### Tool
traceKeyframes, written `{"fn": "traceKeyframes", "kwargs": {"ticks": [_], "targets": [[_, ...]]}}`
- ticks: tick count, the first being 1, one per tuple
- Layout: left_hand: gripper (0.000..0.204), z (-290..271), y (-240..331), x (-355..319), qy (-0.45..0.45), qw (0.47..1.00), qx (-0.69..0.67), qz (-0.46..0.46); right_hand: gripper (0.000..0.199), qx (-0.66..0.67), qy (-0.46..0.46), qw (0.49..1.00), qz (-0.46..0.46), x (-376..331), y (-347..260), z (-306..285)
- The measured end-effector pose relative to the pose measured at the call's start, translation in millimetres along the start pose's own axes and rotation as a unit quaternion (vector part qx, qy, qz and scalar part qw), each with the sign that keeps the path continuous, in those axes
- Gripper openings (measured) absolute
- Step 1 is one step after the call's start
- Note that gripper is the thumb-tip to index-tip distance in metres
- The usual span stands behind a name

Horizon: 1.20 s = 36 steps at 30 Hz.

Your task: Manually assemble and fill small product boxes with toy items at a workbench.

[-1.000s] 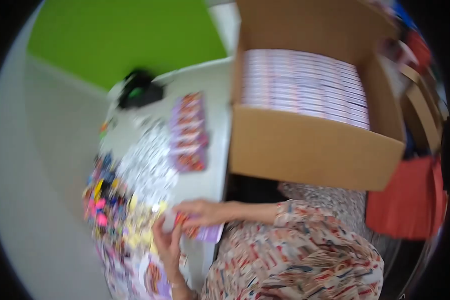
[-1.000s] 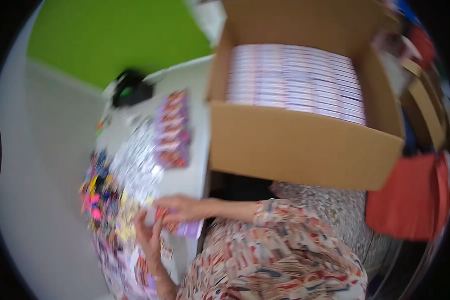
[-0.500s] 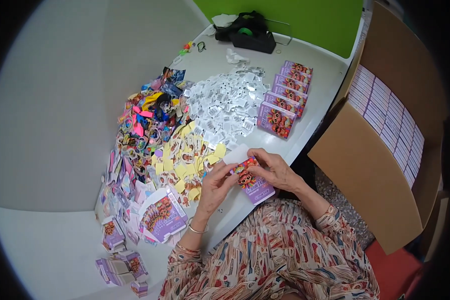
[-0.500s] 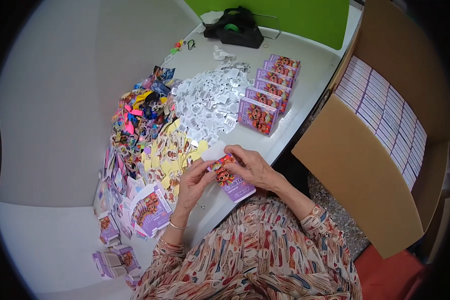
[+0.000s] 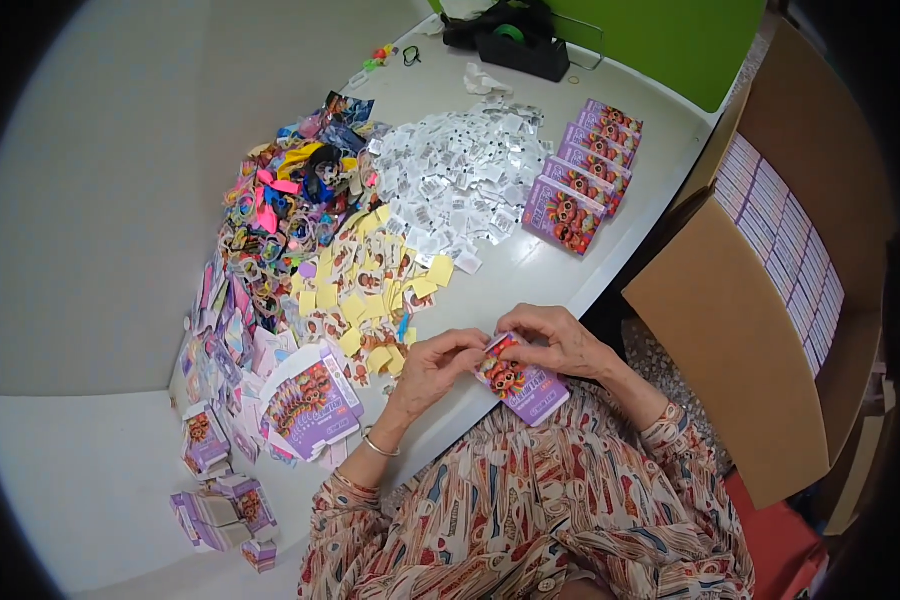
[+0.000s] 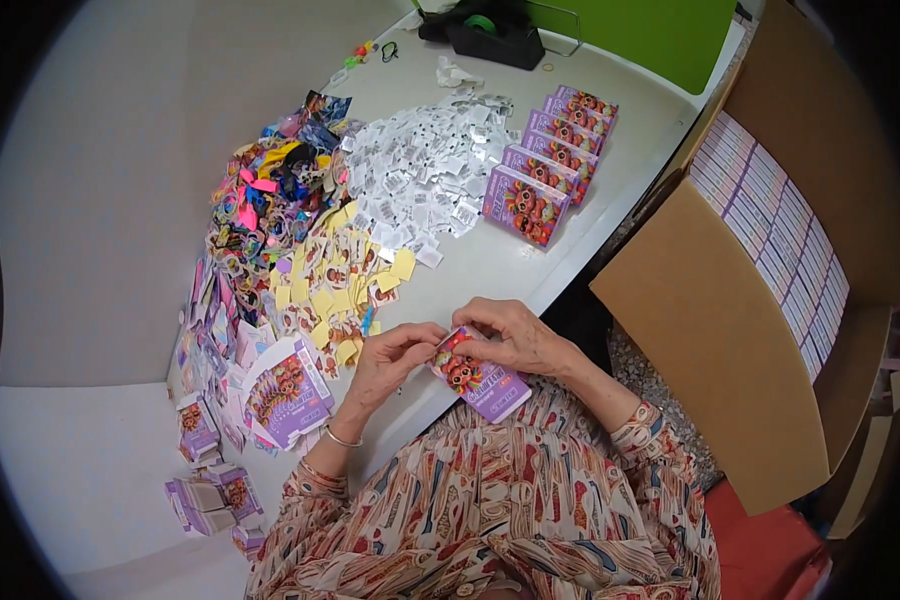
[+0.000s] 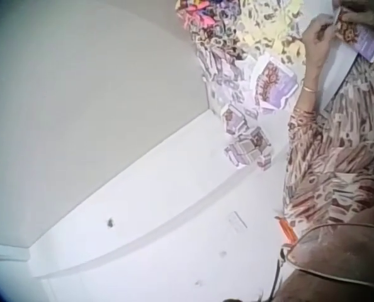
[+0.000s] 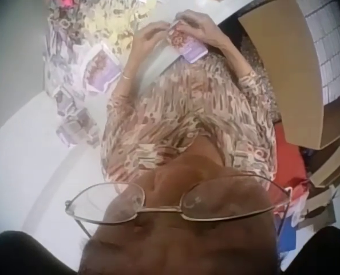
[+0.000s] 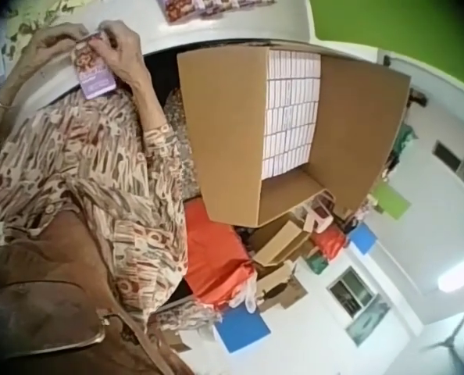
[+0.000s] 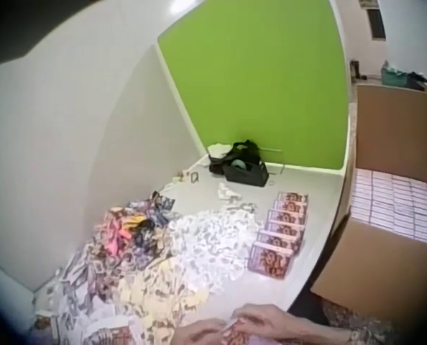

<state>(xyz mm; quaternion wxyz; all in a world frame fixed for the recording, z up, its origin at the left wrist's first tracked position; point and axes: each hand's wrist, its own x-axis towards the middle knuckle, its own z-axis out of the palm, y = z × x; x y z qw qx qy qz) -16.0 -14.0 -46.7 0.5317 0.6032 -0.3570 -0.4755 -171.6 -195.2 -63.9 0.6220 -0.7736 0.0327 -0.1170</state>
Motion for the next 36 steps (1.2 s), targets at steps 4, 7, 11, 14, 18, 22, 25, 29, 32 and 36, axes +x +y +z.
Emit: {"fn": "traceKeyframes", "kwargs": {"ticks": [4, 7, 11, 14, 18, 22, 25, 29, 32, 36], "targets": [[0.028, 19, 5, -7, -0.024, 0.997, -0.032, -0.068, 0.029, -0.002, 0.002, 1.0, -0.024, -17, -7, 0], [0.03, 23, 11, -8, -0.016, 0.99, -0.028, -0.137, 0.025, 0.007, -0.034, 0.997, 0.066, -24, -15, 0], [0.029, 22, 15, -2, 0.014, 0.991, -0.015, -0.13, 0.051, 0.061, 0.027, 0.992, 0.111, -27, -15, 7], [0.028, 17, 31, 10, 0.065, 0.992, -0.033, -0.105, 0.079, -0.157, 0.064, 0.985, 0.04, -21, -45, 0], [0.027, 18, 39, 21, 0.084, 0.993, -0.053, -0.066, 0.098, -0.35, 0.084, 0.932, 0.051, -26, -63, 18], [0.029, 19, 37, 23, 0.09, 0.991, -0.072, -0.07, 0.091, -0.373, 0.112, 0.918, 0.07, -23, -51, 25], [0.031, 19, 36, 22, 0.107, 0.984, -0.106, -0.09, 0.09, -0.383, 0.106, 0.915, 0.066, -22, -50, 24], [0.029, 15, 27, 23, 0.114, 0.981, -0.116, -0.104, 0.089, -0.378, 0.101, 0.918, 0.067, -23, -51, 24], [0.025, 18, 28, 22, 0.123, 0.99, -0.013, -0.075, 0.088, -0.375, 0.085, 0.92, 0.078, -25, -51, 25], [0.022, 19, 27, 21, 0.137, 0.985, 0.099, -0.042, 0.086, -0.362, 0.089, 0.925, 0.075, -26, -51, 29]]}}
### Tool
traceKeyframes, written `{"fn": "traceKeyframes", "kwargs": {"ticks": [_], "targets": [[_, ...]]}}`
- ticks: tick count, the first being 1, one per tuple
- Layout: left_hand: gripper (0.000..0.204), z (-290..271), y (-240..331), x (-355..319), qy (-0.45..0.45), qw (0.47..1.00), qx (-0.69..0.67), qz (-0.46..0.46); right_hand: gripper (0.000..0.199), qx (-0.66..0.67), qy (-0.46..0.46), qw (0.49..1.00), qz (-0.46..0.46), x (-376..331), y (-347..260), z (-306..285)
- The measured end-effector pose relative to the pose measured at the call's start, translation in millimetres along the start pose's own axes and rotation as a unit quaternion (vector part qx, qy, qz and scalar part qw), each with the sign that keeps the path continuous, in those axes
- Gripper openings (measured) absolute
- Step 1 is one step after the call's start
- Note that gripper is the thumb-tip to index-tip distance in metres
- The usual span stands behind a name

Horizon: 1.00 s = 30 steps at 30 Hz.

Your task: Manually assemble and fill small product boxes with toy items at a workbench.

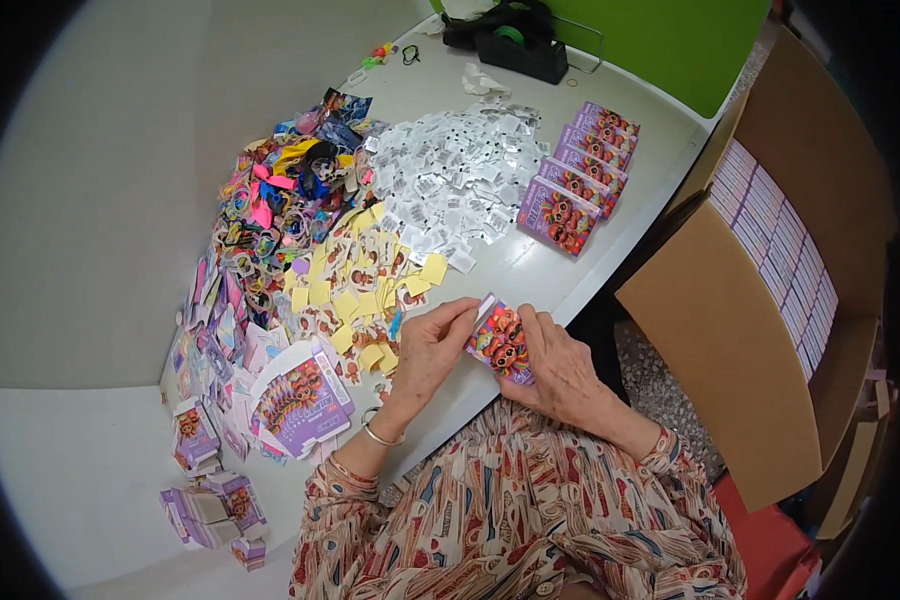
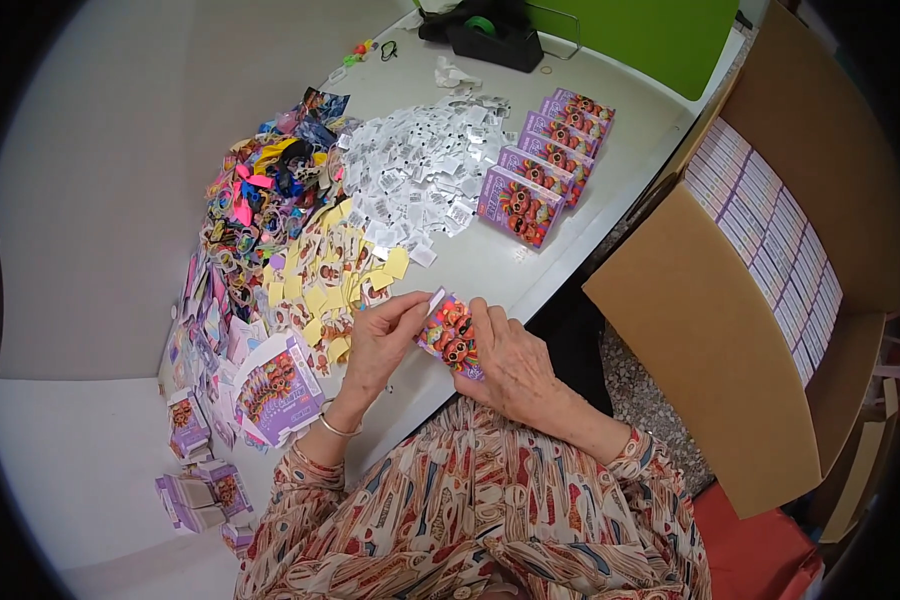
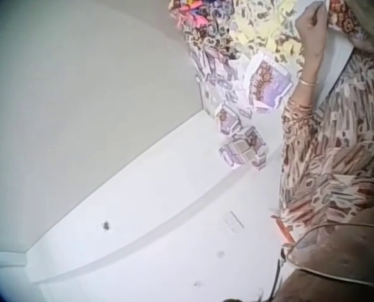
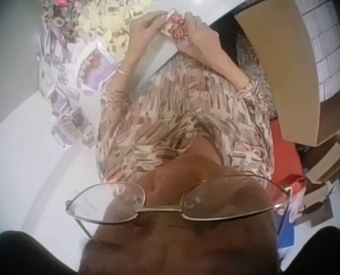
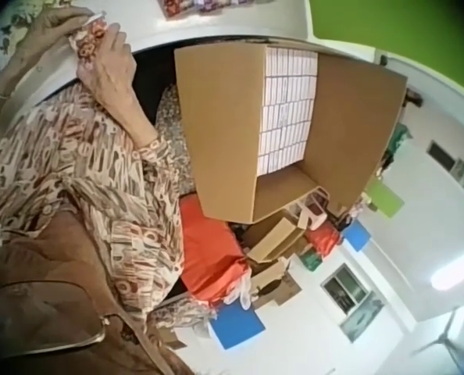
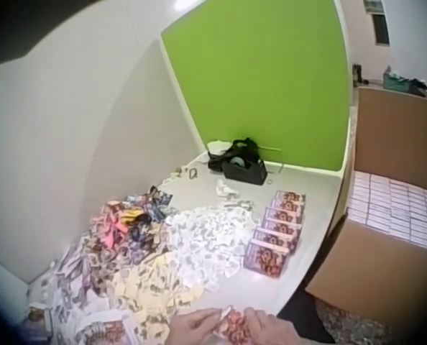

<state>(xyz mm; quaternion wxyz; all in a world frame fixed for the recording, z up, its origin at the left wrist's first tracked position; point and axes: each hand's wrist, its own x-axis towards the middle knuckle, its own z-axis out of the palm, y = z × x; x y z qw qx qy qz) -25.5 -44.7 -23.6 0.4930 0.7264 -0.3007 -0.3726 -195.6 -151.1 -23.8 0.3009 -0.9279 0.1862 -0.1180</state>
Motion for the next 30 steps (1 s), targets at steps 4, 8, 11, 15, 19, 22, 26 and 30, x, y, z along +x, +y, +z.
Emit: {"fn": "traceKeyframes", "kwargs": {"ticks": [4, 8, 11, 15, 19, 22, 26, 30], "targets": [[0.022, 4, 3, -6, 0.011, 0.997, 0.056, 0.045, 0.085, 0.021, -0.013, 1.0, 0.012, -1, 0, 1], [0.024, 7, 22, -19, 0.004, 0.979, 0.168, 0.117, 0.085, 0.038, -0.02, 0.999, 0.024, -2, 1, 2], [0.026, 13, 24, -27, 0.027, 0.96, 0.215, 0.179, 0.086, 0.045, -0.023, 0.998, 0.038, 0, 0, 1], [0.029, 28, 21, -34, 0.073, 0.938, 0.248, 0.231, 0.09, 0.024, -0.008, 1.0, 0.019, 0, 2, 1], [0.032, 27, 3, -30, 0.067, 0.952, 0.211, 0.213, 0.093, 0.008, -0.013, 1.0, 0.014, -1, 2, 1], [0.031, 15, 9, -19, 0.002, 0.991, 0.091, 0.098, 0.093, 0.018, -0.011, 1.0, 0.006, 0, 1, 5], [0.026, 17, 10, -9, -0.036, 0.995, 0.056, 0.068, 0.094, 0.008, -0.03, 0.999, 0.018, 4, -1, 3], [0.028, 20, -5, -3, -0.031, 0.996, 0.054, 0.07, 0.094, 0.016, -0.036, 0.999, 0.026, 4, 3, 3]]}}
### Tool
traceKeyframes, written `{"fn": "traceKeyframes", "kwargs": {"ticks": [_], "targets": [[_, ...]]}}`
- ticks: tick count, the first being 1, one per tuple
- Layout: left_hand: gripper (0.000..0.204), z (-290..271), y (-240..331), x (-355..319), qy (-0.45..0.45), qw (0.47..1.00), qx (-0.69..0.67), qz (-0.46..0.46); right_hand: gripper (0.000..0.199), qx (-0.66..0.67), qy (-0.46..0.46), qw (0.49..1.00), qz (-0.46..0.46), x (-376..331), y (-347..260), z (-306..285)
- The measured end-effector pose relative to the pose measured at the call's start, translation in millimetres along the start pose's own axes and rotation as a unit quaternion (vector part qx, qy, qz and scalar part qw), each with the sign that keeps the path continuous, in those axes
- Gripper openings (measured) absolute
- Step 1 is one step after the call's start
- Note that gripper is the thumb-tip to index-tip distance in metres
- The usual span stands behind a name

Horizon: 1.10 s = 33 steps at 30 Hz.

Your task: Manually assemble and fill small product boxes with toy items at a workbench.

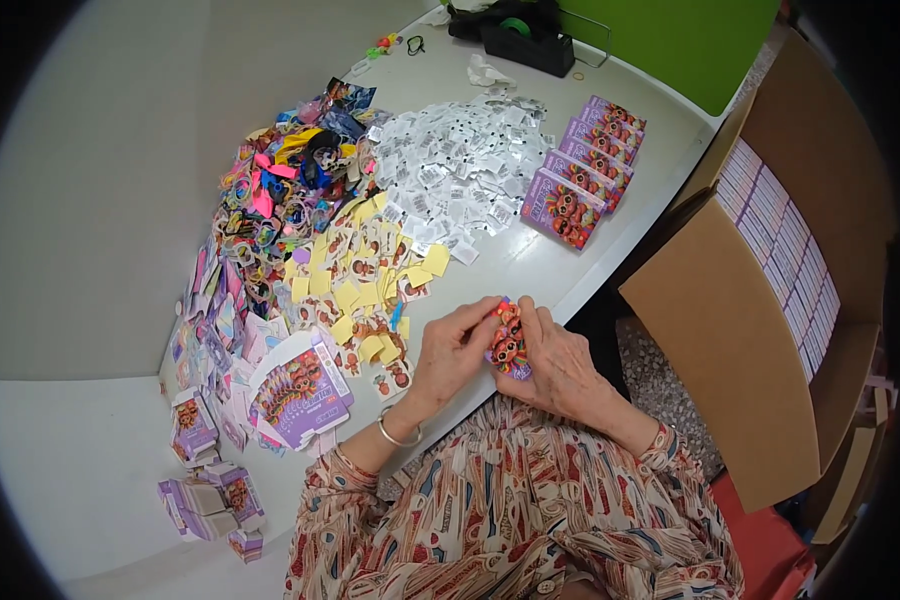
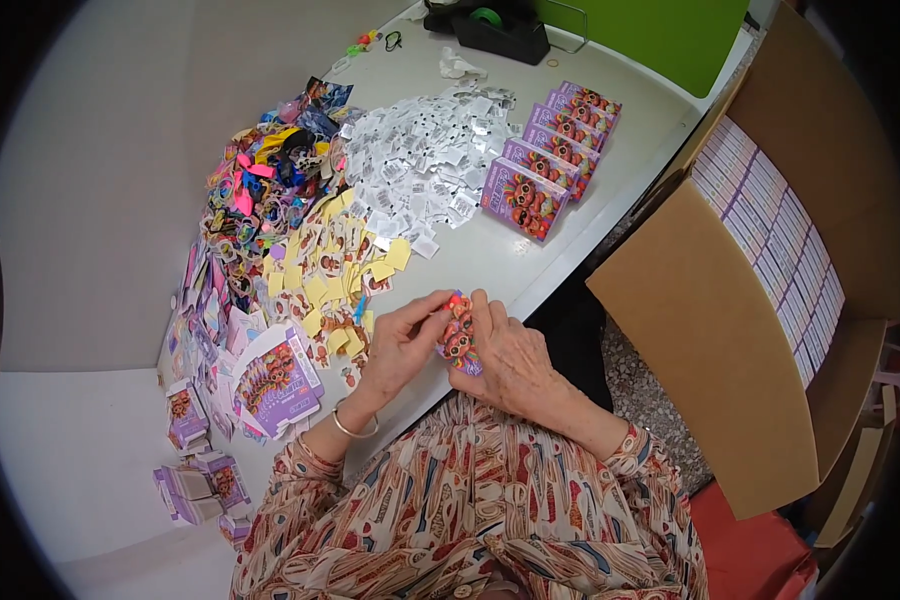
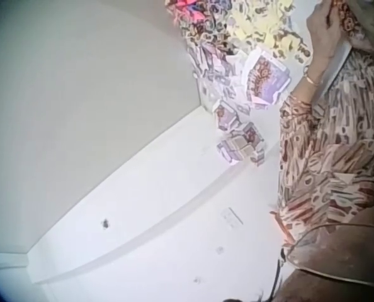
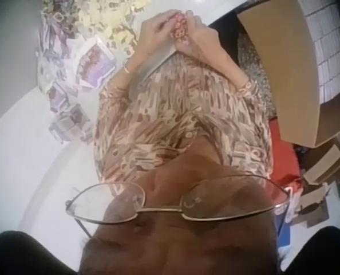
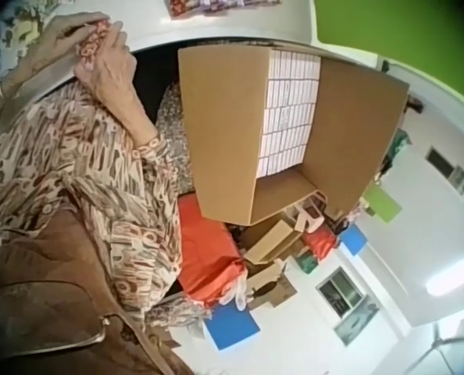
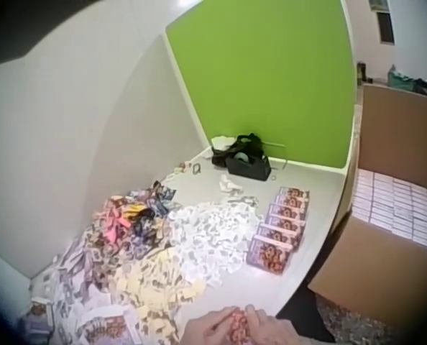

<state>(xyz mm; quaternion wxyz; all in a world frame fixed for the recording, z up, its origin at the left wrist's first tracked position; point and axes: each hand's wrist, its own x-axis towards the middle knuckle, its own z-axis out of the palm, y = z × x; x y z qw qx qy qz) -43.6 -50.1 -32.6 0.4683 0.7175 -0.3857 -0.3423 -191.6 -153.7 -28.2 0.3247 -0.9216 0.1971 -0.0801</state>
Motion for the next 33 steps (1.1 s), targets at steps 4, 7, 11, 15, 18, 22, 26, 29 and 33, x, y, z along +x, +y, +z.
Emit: {"fn": "traceKeyframes", "kwargs": {"ticks": [4, 7, 11, 15, 18, 22, 26, 29, 33], "targets": [[0.03, -15, 1, 9, 0.035, 0.968, -0.235, -0.081, 0.119, 0.106, 0.063, 0.992, -0.01, 7, 4, -37], [0.028, -25, -10, 13, 0.083, 0.896, -0.407, -0.155, 0.126, 0.252, 0.064, 0.964, -0.052, 14, 24, -54], [0.032, -1, -5, 13, 0.008, 0.815, -0.537, -0.218, 0.124, 0.274, 0.048, 0.959, -0.062, 15, 23, -11], [0.031, 21, -7, 5, -0.028, 0.837, -0.513, -0.19, 0.092, 0.276, 0.133, 0.952, 0.003, 14, 16, 7], [0.027, 6, -17, 3, 0.025, 0.964, -0.249, -0.086, 0.09, 0.139, 0.178, 0.974, -0.015, 10, 22, -3], [0.025, -47, -19, 23, 0.168, 0.945, 0.241, 0.142, 0.082, -0.018, 0.208, 0.978, -0.01, 9, 28, -20], [0.024, -53, -21, 39, 0.192, 0.866, 0.428, 0.174, 0.081, -0.08, 0.175, 0.98, 0.039, 8, 23, -25], [0.02, -47, -34, 47, 0.22, 0.853, 0.444, 0.165, 0.079, -0.117, 0.16, 0.979, 0.036, 6, 17, -31], [0.016, -53, -37, 50, 0.235, 0.873, 0.405, 0.134, 0.079, -0.136, 0.141, 0.98, 0.048, 8, 15, -32]]}}
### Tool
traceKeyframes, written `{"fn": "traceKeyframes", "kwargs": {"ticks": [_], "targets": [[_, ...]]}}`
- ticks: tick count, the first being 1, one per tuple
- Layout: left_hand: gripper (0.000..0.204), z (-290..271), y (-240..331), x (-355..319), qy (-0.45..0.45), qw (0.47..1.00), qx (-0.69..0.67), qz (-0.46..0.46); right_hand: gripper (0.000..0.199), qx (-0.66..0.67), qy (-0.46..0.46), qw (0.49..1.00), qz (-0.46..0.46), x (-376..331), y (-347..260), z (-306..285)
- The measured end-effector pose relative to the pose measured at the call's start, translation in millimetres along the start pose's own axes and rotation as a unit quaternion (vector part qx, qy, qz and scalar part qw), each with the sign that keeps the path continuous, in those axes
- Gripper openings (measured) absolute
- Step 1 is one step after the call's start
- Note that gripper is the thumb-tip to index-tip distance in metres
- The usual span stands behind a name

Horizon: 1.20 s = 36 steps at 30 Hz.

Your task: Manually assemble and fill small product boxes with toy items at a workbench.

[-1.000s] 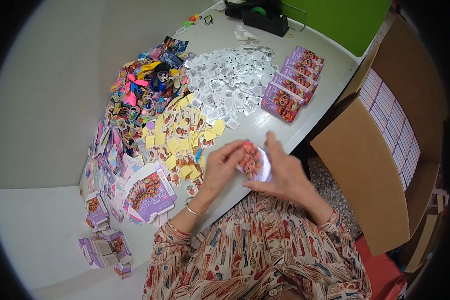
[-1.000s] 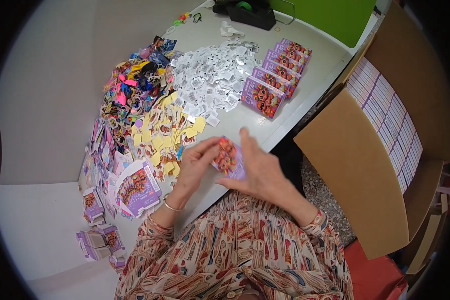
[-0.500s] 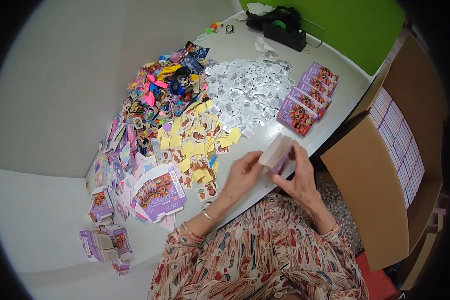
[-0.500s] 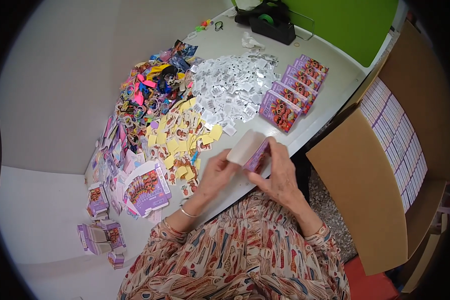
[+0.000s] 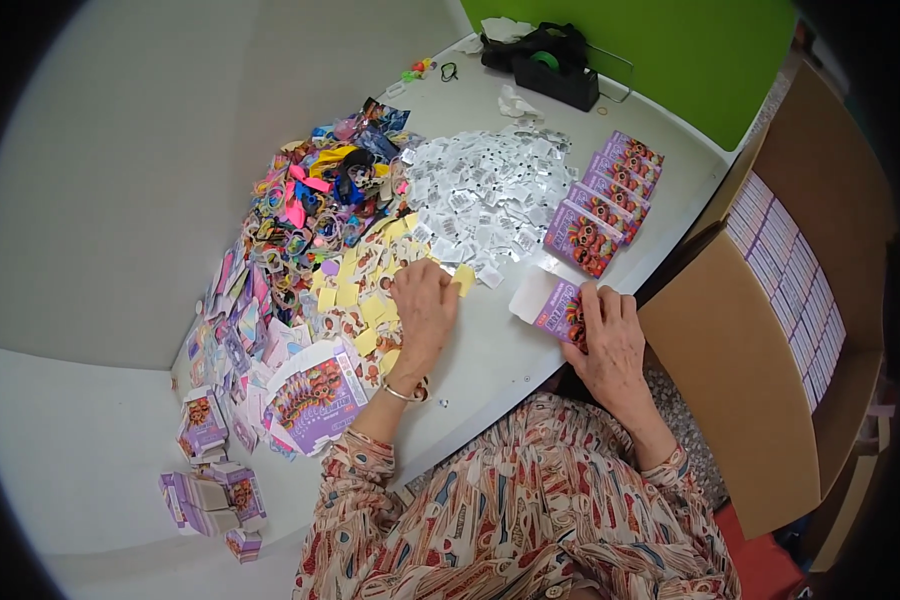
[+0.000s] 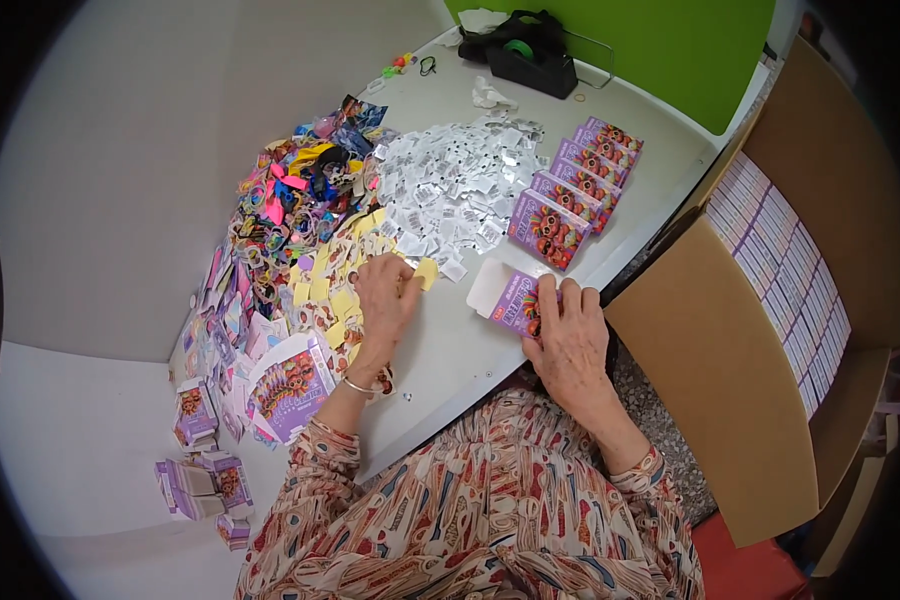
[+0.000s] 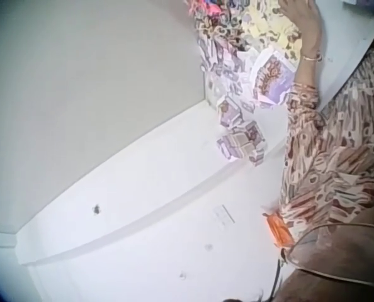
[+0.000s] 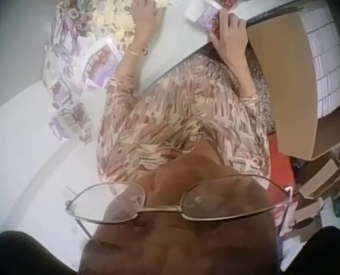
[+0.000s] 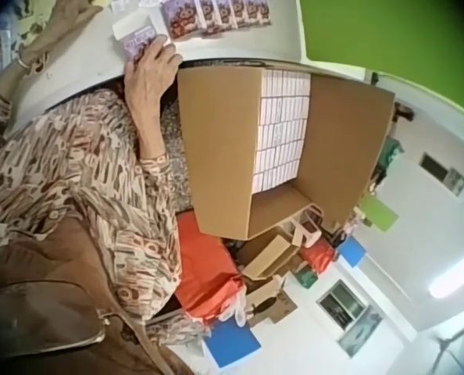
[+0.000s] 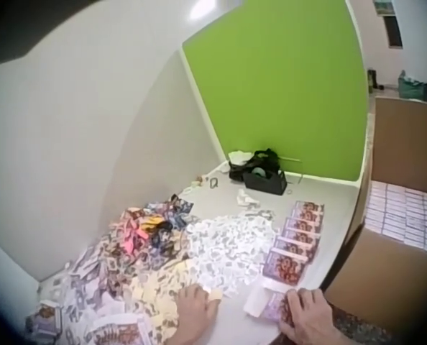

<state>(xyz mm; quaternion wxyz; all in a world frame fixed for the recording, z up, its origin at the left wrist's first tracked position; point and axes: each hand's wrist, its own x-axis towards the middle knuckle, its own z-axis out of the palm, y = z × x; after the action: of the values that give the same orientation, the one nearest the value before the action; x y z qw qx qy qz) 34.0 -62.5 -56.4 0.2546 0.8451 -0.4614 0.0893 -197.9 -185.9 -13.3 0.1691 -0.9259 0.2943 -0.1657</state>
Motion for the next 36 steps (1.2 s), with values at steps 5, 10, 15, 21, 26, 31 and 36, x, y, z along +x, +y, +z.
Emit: {"fn": "traceKeyframes", "kwargs": {"ticks": [5, 10, 15, 21, 26, 31, 36], "targets": [[0.009, -33, 15, 16, -0.023, 0.977, -0.195, -0.077, 0.078, -0.006, 0.001, 1.0, -0.009, 5, 2, 6], [0.009, -49, 46, 9, -0.079, 0.976, -0.203, 0.028, 0.078, 0.021, -0.007, 0.999, -0.041, 9, -7, 6], [0.012, -43, 74, 19, -0.288, 0.949, -0.126, 0.011, 0.078, 0.027, -0.041, 0.997, -0.061, 6, -10, 3], [0.015, -10, 27, 18, -0.088, 0.975, -0.203, 0.007, 0.077, 0.014, -0.028, 0.999, 0.008, 0, 5, -1], [0.021, 22, 19, 11, 0.004, 0.999, -0.02, 0.049, 0.079, -0.006, -0.029, 1.0, 0.004, 2, 7, 0], [0.018, 32, 13, 11, 0.03, 0.998, -0.062, 0.016, 0.081, 0.003, -0.039, 0.999, 0.015, 2, 8, 0], [0.015, 17, -4, 16, -0.045, 0.967, -0.232, -0.091, 0.081, 0.005, -0.035, 0.999, 0.014, 0, 8, 1]]}}
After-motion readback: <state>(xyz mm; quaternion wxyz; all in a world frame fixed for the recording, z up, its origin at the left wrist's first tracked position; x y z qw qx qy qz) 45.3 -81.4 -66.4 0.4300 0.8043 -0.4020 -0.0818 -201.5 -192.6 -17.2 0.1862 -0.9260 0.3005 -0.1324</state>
